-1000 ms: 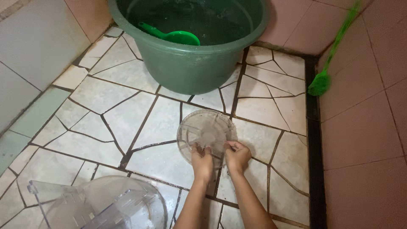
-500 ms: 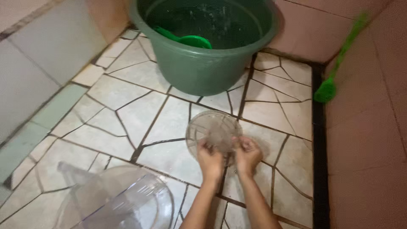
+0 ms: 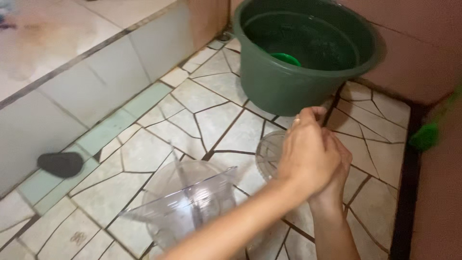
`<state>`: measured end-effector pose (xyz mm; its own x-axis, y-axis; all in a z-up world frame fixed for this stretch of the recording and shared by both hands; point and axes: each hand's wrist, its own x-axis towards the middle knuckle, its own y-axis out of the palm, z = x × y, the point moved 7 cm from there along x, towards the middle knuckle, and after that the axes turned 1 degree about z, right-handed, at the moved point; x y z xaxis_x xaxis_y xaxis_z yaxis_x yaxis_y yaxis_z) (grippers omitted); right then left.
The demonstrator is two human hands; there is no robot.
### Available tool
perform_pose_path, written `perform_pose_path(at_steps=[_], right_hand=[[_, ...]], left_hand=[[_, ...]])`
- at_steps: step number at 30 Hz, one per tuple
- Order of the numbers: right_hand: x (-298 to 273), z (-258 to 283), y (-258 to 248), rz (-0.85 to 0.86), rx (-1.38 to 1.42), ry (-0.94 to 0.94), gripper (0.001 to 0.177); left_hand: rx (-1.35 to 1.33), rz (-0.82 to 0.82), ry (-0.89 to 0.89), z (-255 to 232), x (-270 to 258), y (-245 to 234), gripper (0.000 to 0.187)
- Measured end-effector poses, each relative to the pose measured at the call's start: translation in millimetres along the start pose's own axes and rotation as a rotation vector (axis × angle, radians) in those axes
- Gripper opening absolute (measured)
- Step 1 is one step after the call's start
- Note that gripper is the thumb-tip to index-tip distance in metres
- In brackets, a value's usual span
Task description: The person takes apart a clear plastic container on the floor: they remove an internal divider panel, peel a sticker off the panel, and unscrew small screws with a screwdriver. They then fit the divider back into the container and reattach the screws to rebuild it.
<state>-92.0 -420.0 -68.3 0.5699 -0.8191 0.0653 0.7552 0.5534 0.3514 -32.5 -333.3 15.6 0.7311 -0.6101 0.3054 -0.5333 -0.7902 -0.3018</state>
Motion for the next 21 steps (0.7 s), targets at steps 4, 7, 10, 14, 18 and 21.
perform_pose_path(at_steps=[4,7,10,14,18,21], right_hand=[[-31,-11,27,0.081,-0.008,0.115,0.018],[-57,-34,48,0.206,-0.21,0.212,0.017],[-83,-60,59,0.302,-0.163,0.357,0.02],[-110,-88,56,0.35,-0.211,0.515,0.022],[-130,-105,50,0.368,-0.267,0.573,0.025],[-140,-112,50,0.376,-0.363,0.58,0.028]], left_hand=[[0.101,0.165,0.074,14,-18,-62,0.048],[0.287,0.193,0.14,38,-49,-121,0.048],[0.394,0.171,0.042,68,-79,-165,0.044],[0.287,0.132,-0.179,112,-92,-225,0.035],[0.203,0.2,-0.477,149,-99,-283,0.04],[0.246,0.31,-0.453,153,-113,-270,0.055]])
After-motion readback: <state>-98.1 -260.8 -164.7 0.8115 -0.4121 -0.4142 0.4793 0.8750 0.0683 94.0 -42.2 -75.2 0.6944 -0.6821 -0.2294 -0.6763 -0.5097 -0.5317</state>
